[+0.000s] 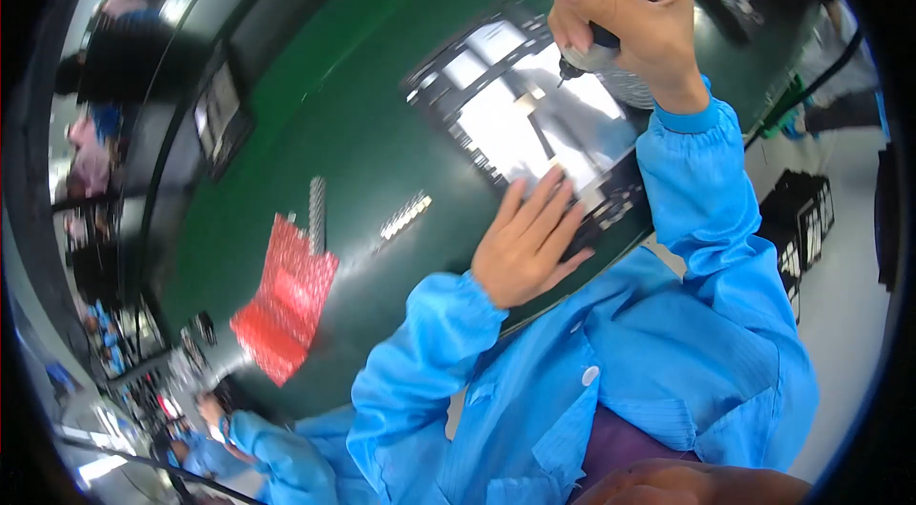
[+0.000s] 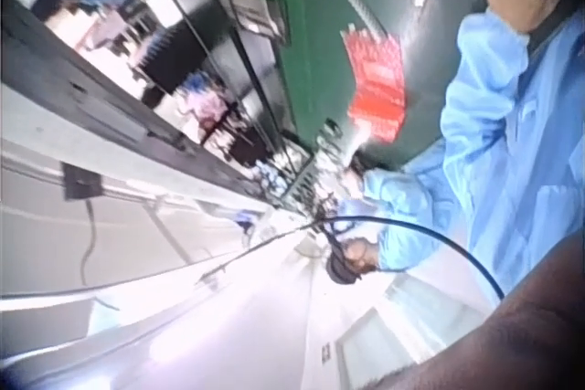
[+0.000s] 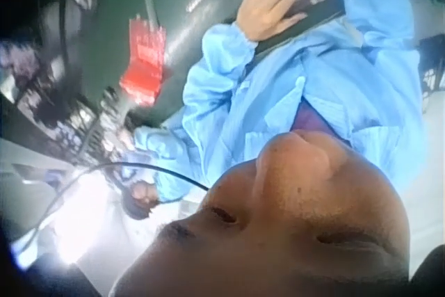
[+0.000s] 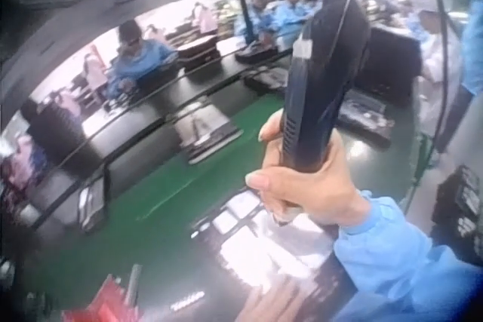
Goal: The person assembles internal components into a tablet screen housing, then drives screws into the housing using an electric screwdriver.
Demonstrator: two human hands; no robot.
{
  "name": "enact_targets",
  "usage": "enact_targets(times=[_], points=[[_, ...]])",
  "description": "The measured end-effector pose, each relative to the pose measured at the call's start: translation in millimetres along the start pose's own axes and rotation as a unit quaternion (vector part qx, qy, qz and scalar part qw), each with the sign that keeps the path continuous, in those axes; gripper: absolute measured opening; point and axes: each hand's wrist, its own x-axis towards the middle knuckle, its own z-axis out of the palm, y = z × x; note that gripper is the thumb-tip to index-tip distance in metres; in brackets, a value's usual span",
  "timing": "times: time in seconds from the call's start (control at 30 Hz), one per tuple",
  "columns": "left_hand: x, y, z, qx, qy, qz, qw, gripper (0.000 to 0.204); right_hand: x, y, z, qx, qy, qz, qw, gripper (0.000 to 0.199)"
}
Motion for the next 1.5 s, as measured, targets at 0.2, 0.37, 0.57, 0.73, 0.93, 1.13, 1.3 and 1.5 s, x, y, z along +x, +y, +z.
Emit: enact_targets(times=[0.2,0.37,0.57,0.73,0.93,1.13,1.3,1.5], points=[[-5.1,4.2,-3.9,-0.018,0.012,0.020,1.000,0.051,0.6,35.5,64.5,-0.041,-0.101,0.110,0.988,0.036],[-9.5,3.5,2.2,0.040,0.029,0.035,0.998,0.049,-1.4,56.5,75.5,-0.073,-0.130,0.101,0.984,0.036],[-12.7,2.5,3.0,0.048,0.033,0.033,0.998,0.052,-1.6,60.3,76.7,-0.097,-0.129,0.142,0.977,0.035],[-10.6,2.8,3.5,0.053,0.030,0.038,0.997,0.051,-2.1,78.1,69.1,-0.128,-0.153,0.056,0.978,0.034],[-8.7,4.8,7.4,0.050,0.040,0.036,0.997,0.049,-3.5,86.2,64.8,-0.162,-0.185,-0.016,0.969,0.034],[0.5,12.0,15.7,0.089,0.053,0.067,0.992,0.044,-9.6,87.6,66.0,-0.155,-0.214,-0.036,0.964,0.032],[6.6,18.8,22.6,0.153,0.071,0.001,0.986,0.040,-9.9,86.4,66.7,-0.171,-0.211,-0.056,0.961,0.033],[-16.9,16.8,-3.7,0.168,0.057,-0.080,0.981,0.047,4.1,29.1,39.9,-0.158,-0.122,-0.148,0.969,0.033]])
